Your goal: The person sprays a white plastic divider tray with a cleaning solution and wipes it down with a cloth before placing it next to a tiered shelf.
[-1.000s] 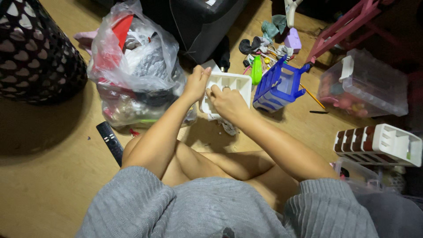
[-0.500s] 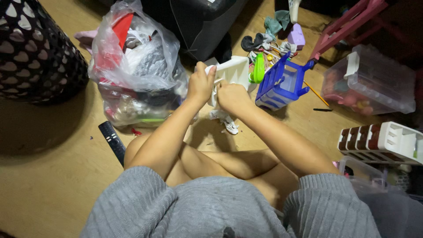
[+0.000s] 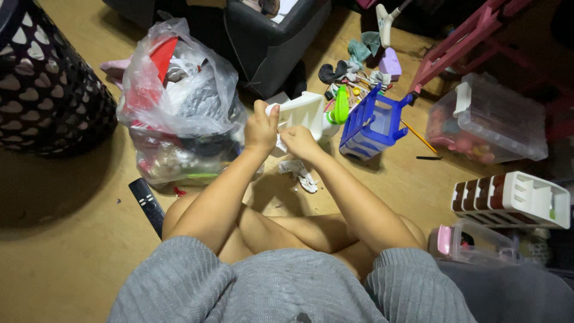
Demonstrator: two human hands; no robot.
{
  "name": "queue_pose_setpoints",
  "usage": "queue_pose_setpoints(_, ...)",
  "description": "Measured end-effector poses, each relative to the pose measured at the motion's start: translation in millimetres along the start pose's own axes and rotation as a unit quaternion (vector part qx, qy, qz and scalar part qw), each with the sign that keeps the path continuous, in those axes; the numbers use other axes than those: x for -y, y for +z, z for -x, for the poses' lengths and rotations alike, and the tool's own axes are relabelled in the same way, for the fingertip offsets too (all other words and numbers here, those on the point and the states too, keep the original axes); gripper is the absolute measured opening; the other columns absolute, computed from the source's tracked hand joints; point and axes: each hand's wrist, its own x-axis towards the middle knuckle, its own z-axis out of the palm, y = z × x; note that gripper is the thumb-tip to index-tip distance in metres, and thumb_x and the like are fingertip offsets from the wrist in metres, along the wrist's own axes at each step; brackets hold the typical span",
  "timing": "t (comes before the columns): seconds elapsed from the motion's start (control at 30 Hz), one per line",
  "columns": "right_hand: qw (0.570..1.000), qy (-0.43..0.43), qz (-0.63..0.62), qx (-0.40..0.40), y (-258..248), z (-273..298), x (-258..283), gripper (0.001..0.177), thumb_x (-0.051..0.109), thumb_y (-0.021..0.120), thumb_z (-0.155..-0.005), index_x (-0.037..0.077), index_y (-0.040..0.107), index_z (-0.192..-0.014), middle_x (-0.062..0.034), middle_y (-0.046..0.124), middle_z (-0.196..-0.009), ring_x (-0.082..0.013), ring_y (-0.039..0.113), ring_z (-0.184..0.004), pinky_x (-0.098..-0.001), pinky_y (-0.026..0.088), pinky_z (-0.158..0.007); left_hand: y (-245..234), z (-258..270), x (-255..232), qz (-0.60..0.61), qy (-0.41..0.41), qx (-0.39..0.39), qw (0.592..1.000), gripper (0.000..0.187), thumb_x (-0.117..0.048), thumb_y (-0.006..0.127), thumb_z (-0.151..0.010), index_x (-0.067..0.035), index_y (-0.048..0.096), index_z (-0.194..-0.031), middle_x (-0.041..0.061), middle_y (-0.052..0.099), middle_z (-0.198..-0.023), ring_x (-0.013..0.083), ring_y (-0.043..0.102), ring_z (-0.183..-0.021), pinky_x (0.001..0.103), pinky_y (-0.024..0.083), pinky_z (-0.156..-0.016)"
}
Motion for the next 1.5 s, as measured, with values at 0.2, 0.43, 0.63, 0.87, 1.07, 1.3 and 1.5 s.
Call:
queue_pose_setpoints(0.2,0.994,0.061,0.001,0.086,-45,2,-3,0.032,0.025,0.054,-0.093,0.000,0.071,-0.083,-0.0053,0.064,-0.064,-0.0134,0.056,-0.056,-0.0338,0.046,-0.053,4,1,1,-0.003,0.055,0.063,0.996,0.037,-0.045,0.053,-0.105,-0.008,0.053,-0.109,0.027,0.070,-0.084,0.0509,0.066,-0.080,0.059,0.049,-0.067)
queue_pose_setpoints(0.43,0.948,0.107,-0.289,-0.076,-120,55,33,0.029,0.019,0.052,-0.096,0.010,0.071,-0.117,0.0024,0.066,-0.085,-0.0086,0.059,-0.069,-0.0254,0.046,-0.055,-3,-31,25,0.118,-0.055,0.013,0.991,0.041,-0.043,0.046,-0.109,-0.005,0.050,-0.095,0.022,0.063,-0.078,0.0362,0.062,-0.070,0.046,0.048,-0.066)
queue_pose_setpoints(0.63,0.941,0.021,-0.300,-0.158,-106,79,53,0.033,0.011,0.061,-0.100,0.008,0.070,-0.130,-0.0001,0.069,-0.091,-0.0092,0.059,-0.073,-0.0276,0.049,-0.062,-17,-36,17,0.185,-0.062,0.021,0.981,0.043,-0.044,0.043,-0.111,-0.005,0.049,-0.094,0.015,0.062,-0.079,0.0203,0.059,-0.075,0.039,0.050,-0.072)
queue_pose_setpoints(0.87,0.942,-0.174,0.134,-0.256,-70,106,104,0.033,0.004,0.070,-0.091,0.012,0.074,-0.123,-0.0088,0.065,-0.096,-0.0234,0.066,-0.085,-0.0353,0.054,-0.074,-22,-31,-2,0.157,-0.052,-0.005,0.986,0.041,-0.043,0.044,-0.110,-0.005,0.049,-0.094,0.019,0.064,-0.077,0.0296,0.065,-0.071,0.043,0.049,-0.067)
queue_pose_setpoints(1.07,0.909,-0.173,0.314,-0.212,-29,79,112,0.021,0.012,0.067,-0.090,0.010,0.070,-0.111,-0.0114,0.063,-0.097,-0.0332,0.067,-0.087,-0.0448,0.055,-0.074,-7,-19,-1,0.119,-0.023,-0.059,0.991,0.035,-0.037,0.045,-0.111,-0.004,0.047,-0.100,0.023,0.064,-0.079,0.0411,0.066,-0.075,0.050,0.048,-0.067)
queue_pose_setpoints(1.3,0.926,0.028,0.367,-0.087,4,64,101,0.026,0.015,0.052,-0.098,0.001,0.065,-0.115,-0.0207,0.059,-0.112,-0.0370,0.068,-0.082,-0.0484,0.056,-0.070,1,-6,-4,0.078,0.001,-0.084,0.993,0.032,-0.036,0.050,-0.109,-0.004,0.049,-0.105,0.025,0.066,-0.082,0.0477,0.066,-0.078,0.053,0.048,-0.068)
queue_pose_setpoints(1.5,0.983,-0.132,0.081,-0.102,8,46,64,0.027,0.012,0.057,-0.090,0.003,0.071,-0.110,-0.0198,0.061,-0.108,-0.0394,0.064,-0.096,-0.0466,0.053,-0.083,-12,-13,3,0.098,-0.032,-0.149,0.983,0.032,-0.037,0.050,-0.109,-0.005,0.052,-0.107,0.023,0.067,-0.083,0.0444,0.067,-0.078,0.051,0.049,-0.068)
